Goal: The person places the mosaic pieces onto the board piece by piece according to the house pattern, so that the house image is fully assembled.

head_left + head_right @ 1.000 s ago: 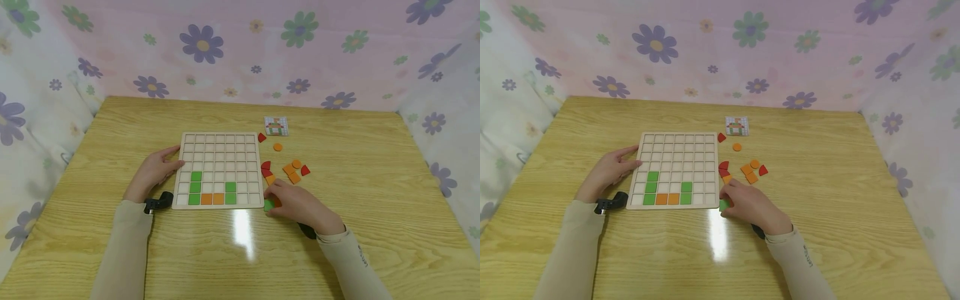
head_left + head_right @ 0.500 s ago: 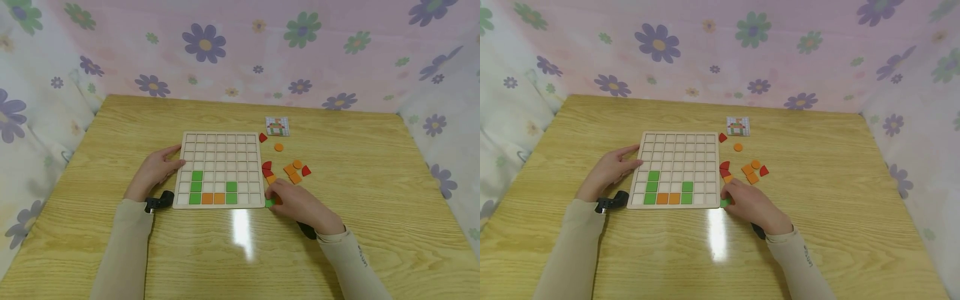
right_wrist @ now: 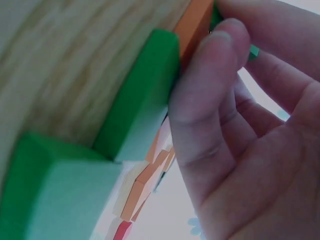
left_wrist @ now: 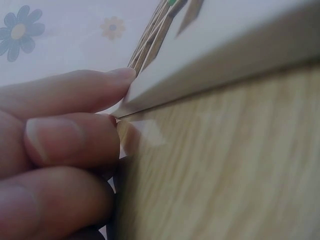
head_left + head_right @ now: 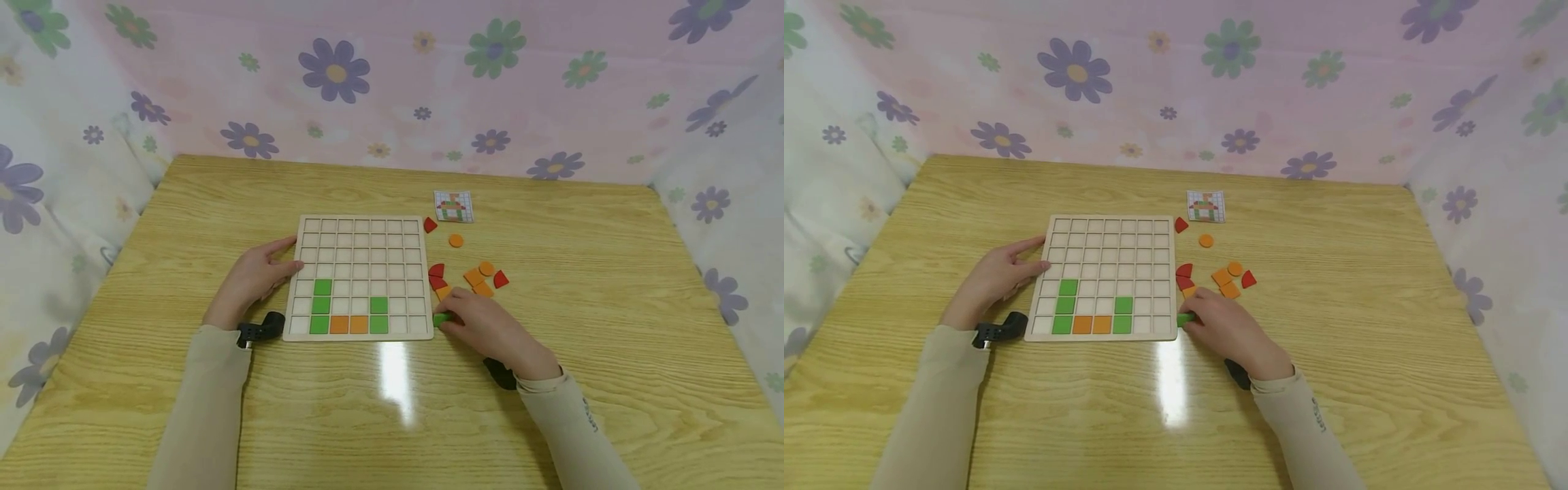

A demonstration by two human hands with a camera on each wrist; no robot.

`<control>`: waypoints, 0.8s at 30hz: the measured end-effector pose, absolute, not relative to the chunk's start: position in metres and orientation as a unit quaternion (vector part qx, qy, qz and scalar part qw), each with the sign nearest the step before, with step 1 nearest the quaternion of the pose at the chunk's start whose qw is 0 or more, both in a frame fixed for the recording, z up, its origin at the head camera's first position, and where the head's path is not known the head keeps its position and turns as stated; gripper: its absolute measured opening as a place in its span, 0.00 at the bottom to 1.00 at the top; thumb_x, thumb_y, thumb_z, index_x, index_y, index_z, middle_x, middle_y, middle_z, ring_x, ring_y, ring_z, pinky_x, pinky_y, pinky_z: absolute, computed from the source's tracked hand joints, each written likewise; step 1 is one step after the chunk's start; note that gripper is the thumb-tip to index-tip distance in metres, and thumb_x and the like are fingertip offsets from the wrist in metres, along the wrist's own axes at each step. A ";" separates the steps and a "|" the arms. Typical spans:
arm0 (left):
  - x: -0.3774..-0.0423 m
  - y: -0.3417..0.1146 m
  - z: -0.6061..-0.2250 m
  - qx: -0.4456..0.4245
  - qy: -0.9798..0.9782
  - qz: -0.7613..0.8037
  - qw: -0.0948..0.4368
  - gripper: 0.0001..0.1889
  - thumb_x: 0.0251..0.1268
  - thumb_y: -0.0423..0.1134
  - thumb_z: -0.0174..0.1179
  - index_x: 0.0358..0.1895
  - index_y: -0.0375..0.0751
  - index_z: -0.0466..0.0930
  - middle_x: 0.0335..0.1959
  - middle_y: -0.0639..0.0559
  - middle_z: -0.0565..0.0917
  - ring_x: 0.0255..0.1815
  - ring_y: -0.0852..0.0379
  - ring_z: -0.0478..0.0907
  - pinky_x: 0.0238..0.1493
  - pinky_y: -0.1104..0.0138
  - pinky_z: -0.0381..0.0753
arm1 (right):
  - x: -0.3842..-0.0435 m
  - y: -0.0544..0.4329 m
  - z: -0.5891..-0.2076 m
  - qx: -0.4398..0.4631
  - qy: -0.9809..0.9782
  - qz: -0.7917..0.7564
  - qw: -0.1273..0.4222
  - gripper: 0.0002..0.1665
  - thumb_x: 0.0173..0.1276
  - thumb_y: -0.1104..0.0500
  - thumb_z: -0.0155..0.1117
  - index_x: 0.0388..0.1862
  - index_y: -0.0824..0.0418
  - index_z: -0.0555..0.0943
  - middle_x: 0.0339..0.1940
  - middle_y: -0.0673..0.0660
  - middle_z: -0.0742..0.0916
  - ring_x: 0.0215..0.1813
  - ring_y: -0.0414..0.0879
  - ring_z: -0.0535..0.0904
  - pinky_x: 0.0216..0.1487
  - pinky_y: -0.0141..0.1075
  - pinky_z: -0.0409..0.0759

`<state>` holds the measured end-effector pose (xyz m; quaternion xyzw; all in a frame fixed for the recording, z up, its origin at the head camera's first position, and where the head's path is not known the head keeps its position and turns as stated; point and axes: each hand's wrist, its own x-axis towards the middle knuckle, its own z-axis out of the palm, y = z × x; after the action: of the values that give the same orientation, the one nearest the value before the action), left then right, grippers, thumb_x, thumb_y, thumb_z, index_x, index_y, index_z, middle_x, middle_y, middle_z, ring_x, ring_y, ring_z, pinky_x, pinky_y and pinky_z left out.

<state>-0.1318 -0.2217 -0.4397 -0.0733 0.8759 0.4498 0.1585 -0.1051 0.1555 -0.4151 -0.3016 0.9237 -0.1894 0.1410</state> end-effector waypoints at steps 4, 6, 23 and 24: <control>-0.131 -0.222 -0.439 -0.068 0.875 0.453 0.154 0.36 0.52 0.61 0.58 0.66 0.64 0.57 0.13 0.54 0.68 0.06 0.60 0.58 0.09 0.65 0.63 | -0.106 0.156 -0.415 -0.307 0.923 -0.191 0.129 0.07 0.60 0.56 0.62 0.38 0.53 0.80 0.34 0.43 0.77 0.34 0.36 0.72 0.38 0.33 0.74; -0.131 -0.222 -0.439 -0.066 0.875 0.455 0.153 0.36 0.52 0.60 0.58 0.66 0.64 0.57 0.12 0.54 0.68 0.06 0.59 0.59 0.09 0.65 0.63 | -0.107 0.156 -0.416 -0.308 0.923 -0.195 0.125 0.08 0.61 0.54 0.61 0.38 0.53 0.80 0.34 0.43 0.77 0.34 0.36 0.72 0.38 0.32 0.73; -0.131 -0.223 -0.441 -0.067 0.875 0.455 0.149 0.35 0.52 0.60 0.58 0.66 0.63 0.58 0.11 0.55 0.67 0.05 0.59 0.58 0.08 0.65 0.63 | -0.120 0.146 -0.404 -0.279 0.919 -0.232 0.154 0.17 0.63 0.51 0.59 0.51 0.50 0.74 0.20 0.46 0.73 0.22 0.39 0.66 0.24 0.33 0.67; -0.131 -0.223 -0.441 -0.069 0.875 0.456 0.150 0.35 0.52 0.60 0.58 0.65 0.64 0.59 0.11 0.55 0.67 0.05 0.59 0.58 0.08 0.64 0.63 | -0.121 0.145 -0.404 -0.278 0.919 -0.234 0.155 0.17 0.62 0.51 0.60 0.51 0.50 0.74 0.21 0.46 0.74 0.23 0.39 0.66 0.24 0.33 0.67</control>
<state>-0.1309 -0.2232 -0.4407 -0.0691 0.8746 0.4560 0.1496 -0.1207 0.1445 -0.4041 -0.2779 0.9188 -0.2337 0.1549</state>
